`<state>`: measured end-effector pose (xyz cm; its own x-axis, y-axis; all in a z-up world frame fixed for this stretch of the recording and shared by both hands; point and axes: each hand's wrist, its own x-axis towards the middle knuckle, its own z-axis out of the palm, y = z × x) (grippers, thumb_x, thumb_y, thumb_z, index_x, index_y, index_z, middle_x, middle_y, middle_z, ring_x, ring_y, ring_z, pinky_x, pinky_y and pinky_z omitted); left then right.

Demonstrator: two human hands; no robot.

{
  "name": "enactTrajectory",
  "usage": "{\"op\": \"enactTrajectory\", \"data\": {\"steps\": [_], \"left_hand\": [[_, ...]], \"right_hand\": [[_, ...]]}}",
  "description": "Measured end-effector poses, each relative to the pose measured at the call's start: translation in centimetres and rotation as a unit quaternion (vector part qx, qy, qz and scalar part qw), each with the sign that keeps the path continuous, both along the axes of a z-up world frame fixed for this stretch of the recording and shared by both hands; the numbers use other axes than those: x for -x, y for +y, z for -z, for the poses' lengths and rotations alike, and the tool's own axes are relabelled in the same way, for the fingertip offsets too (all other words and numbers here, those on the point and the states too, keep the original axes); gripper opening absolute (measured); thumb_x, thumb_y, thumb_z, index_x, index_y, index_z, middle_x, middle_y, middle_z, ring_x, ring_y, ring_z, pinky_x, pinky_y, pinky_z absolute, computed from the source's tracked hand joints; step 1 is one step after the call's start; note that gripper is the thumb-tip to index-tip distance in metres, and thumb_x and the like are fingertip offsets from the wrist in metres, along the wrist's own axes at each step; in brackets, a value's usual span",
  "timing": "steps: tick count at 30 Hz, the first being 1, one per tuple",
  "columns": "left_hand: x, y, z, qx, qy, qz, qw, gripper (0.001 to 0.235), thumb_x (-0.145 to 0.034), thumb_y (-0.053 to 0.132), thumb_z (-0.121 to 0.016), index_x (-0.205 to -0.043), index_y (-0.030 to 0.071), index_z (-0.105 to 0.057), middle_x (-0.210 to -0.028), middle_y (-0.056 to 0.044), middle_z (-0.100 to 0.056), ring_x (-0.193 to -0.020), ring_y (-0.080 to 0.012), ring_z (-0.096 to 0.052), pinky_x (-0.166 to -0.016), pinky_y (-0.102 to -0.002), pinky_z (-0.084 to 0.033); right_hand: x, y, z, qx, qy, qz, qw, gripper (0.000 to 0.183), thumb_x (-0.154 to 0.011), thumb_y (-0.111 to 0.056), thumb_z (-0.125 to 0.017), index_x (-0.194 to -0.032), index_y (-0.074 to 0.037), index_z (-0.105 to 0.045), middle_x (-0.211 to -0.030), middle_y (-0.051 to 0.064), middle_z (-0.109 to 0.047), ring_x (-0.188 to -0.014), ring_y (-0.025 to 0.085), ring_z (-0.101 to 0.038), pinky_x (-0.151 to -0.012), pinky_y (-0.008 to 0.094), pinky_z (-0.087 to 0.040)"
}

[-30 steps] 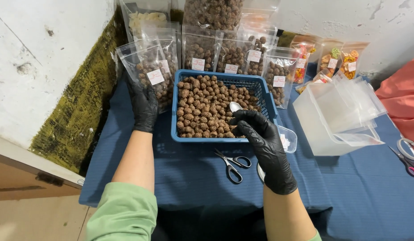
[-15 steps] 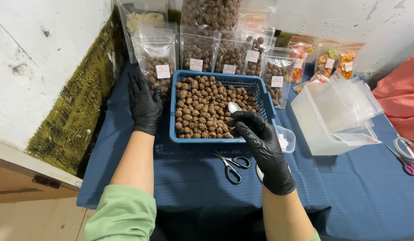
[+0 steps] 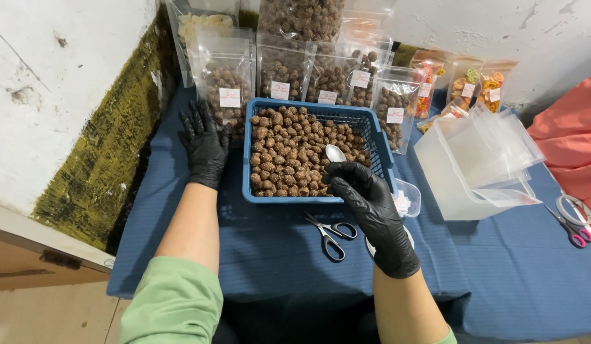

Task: Filling plastic bags with small round food items from a basket using a spoon and sealing them.

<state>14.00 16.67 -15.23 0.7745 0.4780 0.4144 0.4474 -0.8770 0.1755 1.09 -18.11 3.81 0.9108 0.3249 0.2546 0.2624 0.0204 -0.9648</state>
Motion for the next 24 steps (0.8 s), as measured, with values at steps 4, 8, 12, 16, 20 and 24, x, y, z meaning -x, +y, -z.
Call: {"op": "enactTrajectory", "data": {"steps": [4, 8, 12, 16, 20, 24], "left_hand": [[0.8, -0.4, -1.1, 0.097, -0.093, 0.038, 0.990, 0.077, -0.114, 0.060, -0.030, -0.171, 0.013, -0.011, -0.174, -0.019, -0.015, -0.159, -0.0411, -0.008, -0.126, -0.059, -0.026], [2.2, -0.6, -2.3, 0.140, -0.212, 0.112, 0.961, 0.068, -0.117, 0.042, -0.042, -0.170, 0.014, -0.009, -0.170, -0.024, -0.025, -0.156, -0.0446, -0.021, -0.123, -0.062, -0.032], [0.9, 0.4, -0.2, 0.137, -0.256, 0.093, 0.952, 0.068, -0.118, 0.043, -0.048, -0.170, 0.017, -0.013, -0.165, -0.022, -0.034, -0.152, -0.0435, -0.032, -0.117, -0.063, -0.043], [1.5, 1.0, -0.6, 0.104, -0.308, 0.072, 0.943, 0.070, -0.115, 0.045, -0.052, -0.170, 0.018, -0.019, -0.166, -0.021, -0.034, -0.151, -0.0430, -0.035, -0.118, -0.058, -0.043], [2.8, 0.7, -2.7, 0.091, -0.403, 0.122, 0.903, 0.059, -0.112, 0.034, -0.055, -0.165, 0.018, -0.035, -0.157, -0.018, -0.046, -0.144, -0.0411, -0.045, -0.117, -0.055, -0.044], [3.8, 0.2, -3.6, 0.061, -0.442, 0.147, 0.883, 0.035, -0.111, 0.031, -0.057, -0.139, 0.014, -0.069, -0.122, -0.014, -0.072, -0.111, -0.0406, -0.069, -0.093, -0.055, -0.058]], "right_hand": [[-0.9, -0.9, 0.7, 0.036, -0.033, -0.014, 0.999, 0.030, -0.095, -0.012, -0.071, -0.122, 0.001, -0.071, -0.109, 0.023, -0.076, -0.100, 0.029, -0.071, -0.094, 0.047, -0.056], [-1.0, -1.6, -0.1, 0.093, -0.069, 0.002, 0.993, 0.030, -0.095, -0.014, -0.073, -0.121, -0.002, -0.073, -0.102, 0.020, -0.077, -0.096, 0.026, -0.071, -0.092, 0.046, -0.057], [-0.9, -2.3, -0.4, 0.119, -0.104, 0.027, 0.987, 0.027, -0.095, -0.014, -0.074, -0.119, -0.003, -0.073, -0.095, 0.017, -0.076, -0.092, 0.023, -0.070, -0.091, 0.045, -0.056], [-0.3, -3.5, -2.0, 0.128, -0.124, 0.043, 0.983, 0.027, -0.094, -0.014, -0.075, -0.119, -0.004, -0.074, -0.091, 0.014, -0.076, -0.089, 0.020, -0.068, -0.090, 0.042, -0.056], [-0.8, -6.5, -2.8, 0.138, -0.123, 0.115, 0.976, 0.025, -0.098, -0.016, -0.072, -0.121, -0.008, -0.074, -0.093, 0.011, -0.074, -0.091, 0.017, -0.067, -0.089, 0.038, -0.056], [-1.9, -10.3, -2.9, 0.141, -0.133, 0.202, 0.960, 0.024, -0.102, -0.021, -0.073, -0.123, -0.010, -0.072, -0.108, 0.009, -0.073, -0.099, 0.014, -0.063, -0.090, 0.033, -0.054]]}}
